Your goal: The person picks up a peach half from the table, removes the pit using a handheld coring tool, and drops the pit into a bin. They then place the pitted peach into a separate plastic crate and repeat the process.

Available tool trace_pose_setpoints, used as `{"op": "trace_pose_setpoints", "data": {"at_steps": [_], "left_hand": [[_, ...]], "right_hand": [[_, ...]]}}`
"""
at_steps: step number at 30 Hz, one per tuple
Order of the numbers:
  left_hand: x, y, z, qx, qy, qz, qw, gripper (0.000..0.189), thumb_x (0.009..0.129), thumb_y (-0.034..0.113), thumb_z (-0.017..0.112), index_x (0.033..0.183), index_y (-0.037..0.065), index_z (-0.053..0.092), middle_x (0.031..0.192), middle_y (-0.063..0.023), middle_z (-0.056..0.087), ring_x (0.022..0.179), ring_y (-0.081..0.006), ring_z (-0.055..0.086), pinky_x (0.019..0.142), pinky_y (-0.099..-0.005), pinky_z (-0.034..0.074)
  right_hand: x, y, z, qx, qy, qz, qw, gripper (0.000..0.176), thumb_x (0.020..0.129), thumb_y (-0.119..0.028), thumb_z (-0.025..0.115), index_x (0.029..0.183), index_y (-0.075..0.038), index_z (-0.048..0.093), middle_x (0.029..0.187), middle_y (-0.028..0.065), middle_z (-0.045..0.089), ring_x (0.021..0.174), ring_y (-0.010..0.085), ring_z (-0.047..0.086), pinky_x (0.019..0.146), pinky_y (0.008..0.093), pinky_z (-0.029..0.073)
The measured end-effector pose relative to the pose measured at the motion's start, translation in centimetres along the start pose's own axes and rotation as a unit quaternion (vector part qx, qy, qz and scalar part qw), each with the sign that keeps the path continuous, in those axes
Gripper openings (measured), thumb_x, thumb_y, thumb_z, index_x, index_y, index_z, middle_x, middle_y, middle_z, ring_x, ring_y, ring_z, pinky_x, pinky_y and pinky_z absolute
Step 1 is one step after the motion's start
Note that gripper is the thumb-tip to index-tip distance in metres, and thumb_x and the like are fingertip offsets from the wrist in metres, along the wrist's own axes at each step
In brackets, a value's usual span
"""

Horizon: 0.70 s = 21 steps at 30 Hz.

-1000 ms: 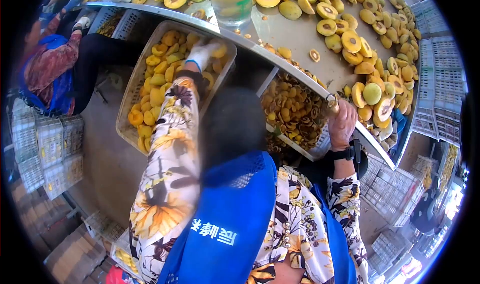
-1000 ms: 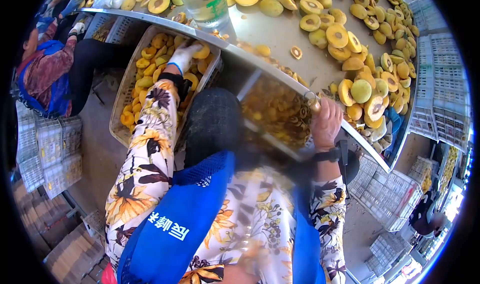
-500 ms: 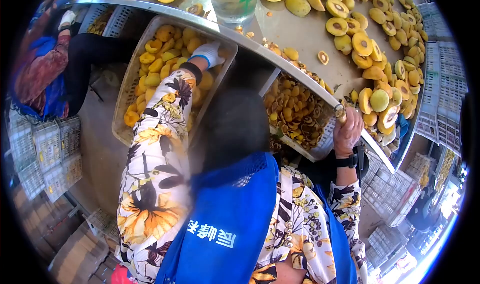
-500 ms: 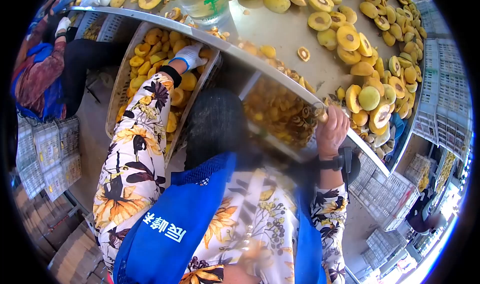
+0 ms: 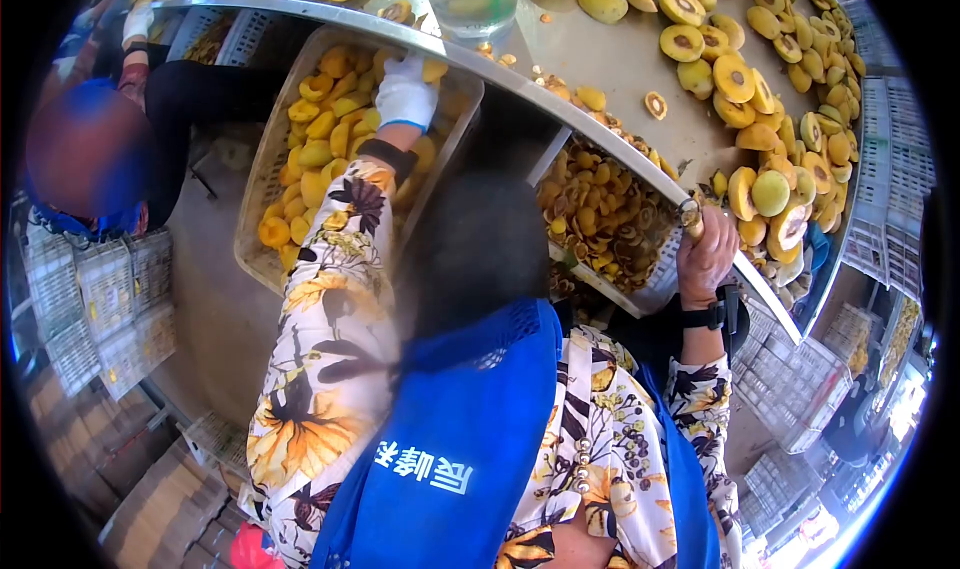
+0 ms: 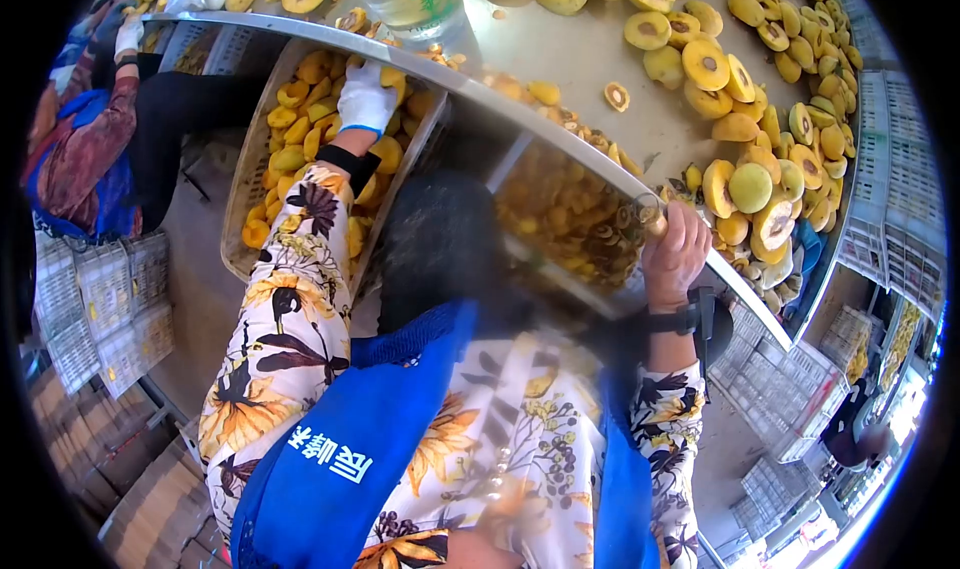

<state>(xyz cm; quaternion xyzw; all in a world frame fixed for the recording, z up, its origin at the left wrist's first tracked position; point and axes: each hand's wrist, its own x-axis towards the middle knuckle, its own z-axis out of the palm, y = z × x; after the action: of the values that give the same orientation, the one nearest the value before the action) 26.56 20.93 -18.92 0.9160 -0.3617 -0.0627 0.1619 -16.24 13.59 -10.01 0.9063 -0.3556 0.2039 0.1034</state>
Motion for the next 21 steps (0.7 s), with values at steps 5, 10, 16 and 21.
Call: {"op": "trace_pose_setpoints", "data": {"at_steps": [5, 10, 16, 21], "left_hand": [[-2.4, -0.6, 2.7, 0.096, -0.11, 0.122, 0.982, 0.041, 0.076, 0.02, 0.063, 0.116, 0.013, 0.055, 0.113, -0.0183, 0.054, 0.089, -0.0365, 0.06, 0.075, -0.0447, 0.051], [-1.2, -3.8, 3.5, -0.099, -0.051, 0.103, 0.988, 0.043, 0.081, 0.031, 0.059, 0.112, 0.003, 0.054, 0.106, -0.0246, 0.059, 0.096, -0.0398, 0.057, 0.081, -0.0439, 0.047], [-0.3, -2.2, 3.5, 0.044, -0.097, 0.094, 0.99, 0.038, 0.083, 0.031, 0.054, 0.109, 0.002, 0.053, 0.101, -0.0243, 0.059, 0.092, -0.0381, 0.06, 0.075, -0.0452, 0.05], [-1.7, -0.4, 3.7, 0.202, -0.249, 0.226, 0.92, 0.028, 0.091, 0.02, 0.039, 0.112, 0.007, 0.052, 0.107, -0.022, 0.056, 0.089, -0.0353, 0.062, 0.07, -0.0459, 0.051]], "right_hand": [[0.2, -0.2, -0.3, 0.003, 0.003, 0.003, 1.0, 0.03, 0.086, -0.02, 0.055, 0.111, -0.006, 0.047, 0.102, 0.0118, 0.057, 0.093, 0.0311, 0.056, 0.082, 0.0424, 0.043], [0.1, -0.1, 0.0, 0.004, 0.008, 0.005, 1.0, 0.03, 0.086, -0.021, 0.055, 0.111, -0.006, 0.048, 0.101, 0.0114, 0.058, 0.093, 0.0308, 0.056, 0.083, 0.0423, 0.043], [0.5, -0.3, -0.3, 0.003, 0.005, 0.001, 1.0, 0.029, 0.087, -0.022, 0.055, 0.11, -0.006, 0.048, 0.101, 0.0123, 0.058, 0.094, 0.0309, 0.056, 0.083, 0.0424, 0.043], [0.3, -0.1, -0.2, 0.01, 0.005, 0.0, 1.0, 0.027, 0.087, -0.02, 0.055, 0.109, -0.005, 0.048, 0.101, 0.0131, 0.058, 0.093, 0.031, 0.057, 0.08, 0.042, 0.043]]}}
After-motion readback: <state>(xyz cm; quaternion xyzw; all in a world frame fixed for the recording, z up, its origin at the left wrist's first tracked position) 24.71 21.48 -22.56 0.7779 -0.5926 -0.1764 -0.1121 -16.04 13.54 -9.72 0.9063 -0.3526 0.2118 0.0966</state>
